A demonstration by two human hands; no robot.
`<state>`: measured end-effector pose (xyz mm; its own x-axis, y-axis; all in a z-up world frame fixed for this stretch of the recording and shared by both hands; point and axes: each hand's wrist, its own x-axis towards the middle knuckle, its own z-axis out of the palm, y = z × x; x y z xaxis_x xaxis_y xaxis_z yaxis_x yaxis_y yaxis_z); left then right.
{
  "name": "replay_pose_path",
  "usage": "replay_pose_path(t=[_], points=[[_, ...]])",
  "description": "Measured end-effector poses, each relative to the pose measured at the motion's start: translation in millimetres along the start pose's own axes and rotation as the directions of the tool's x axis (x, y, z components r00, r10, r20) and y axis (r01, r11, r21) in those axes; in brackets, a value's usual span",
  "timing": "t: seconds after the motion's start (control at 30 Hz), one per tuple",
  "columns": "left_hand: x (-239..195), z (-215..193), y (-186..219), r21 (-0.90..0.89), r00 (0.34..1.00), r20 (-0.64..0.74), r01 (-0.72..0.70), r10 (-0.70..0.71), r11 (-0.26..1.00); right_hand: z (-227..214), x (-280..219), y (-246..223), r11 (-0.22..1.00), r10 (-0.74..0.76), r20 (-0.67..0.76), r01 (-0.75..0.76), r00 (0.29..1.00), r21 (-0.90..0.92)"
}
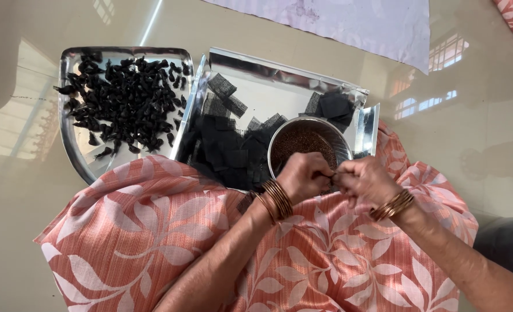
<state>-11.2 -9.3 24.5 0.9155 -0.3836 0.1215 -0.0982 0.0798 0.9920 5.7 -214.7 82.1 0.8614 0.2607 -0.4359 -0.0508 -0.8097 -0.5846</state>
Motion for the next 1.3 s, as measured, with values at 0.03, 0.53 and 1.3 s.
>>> replay_pose_path(t=[0.03,0.53,1.3], points=[[-0.8,2.9,1.5,0.001,1.000,-0.002,0.000,0.000,1.000,-2.3,0.6,6.9,1.000,-0.002,0.001,0.002,1.000,-0.001],[0.3,-16.1,-5.6,-0.449,0.969,0.185,0.233,-0.165,0.862,0.0,-37.6,-36.1,0.524,-0.692,0.028,0.529,0.721,-0.667],[-6.2,-17.1,13.8,-0.239,0.986,0.109,0.150,-0.127,0.959,3.6,-28.0,-22.0,0.557,-0.676,0.010,0.520,0.737,-0.647]])
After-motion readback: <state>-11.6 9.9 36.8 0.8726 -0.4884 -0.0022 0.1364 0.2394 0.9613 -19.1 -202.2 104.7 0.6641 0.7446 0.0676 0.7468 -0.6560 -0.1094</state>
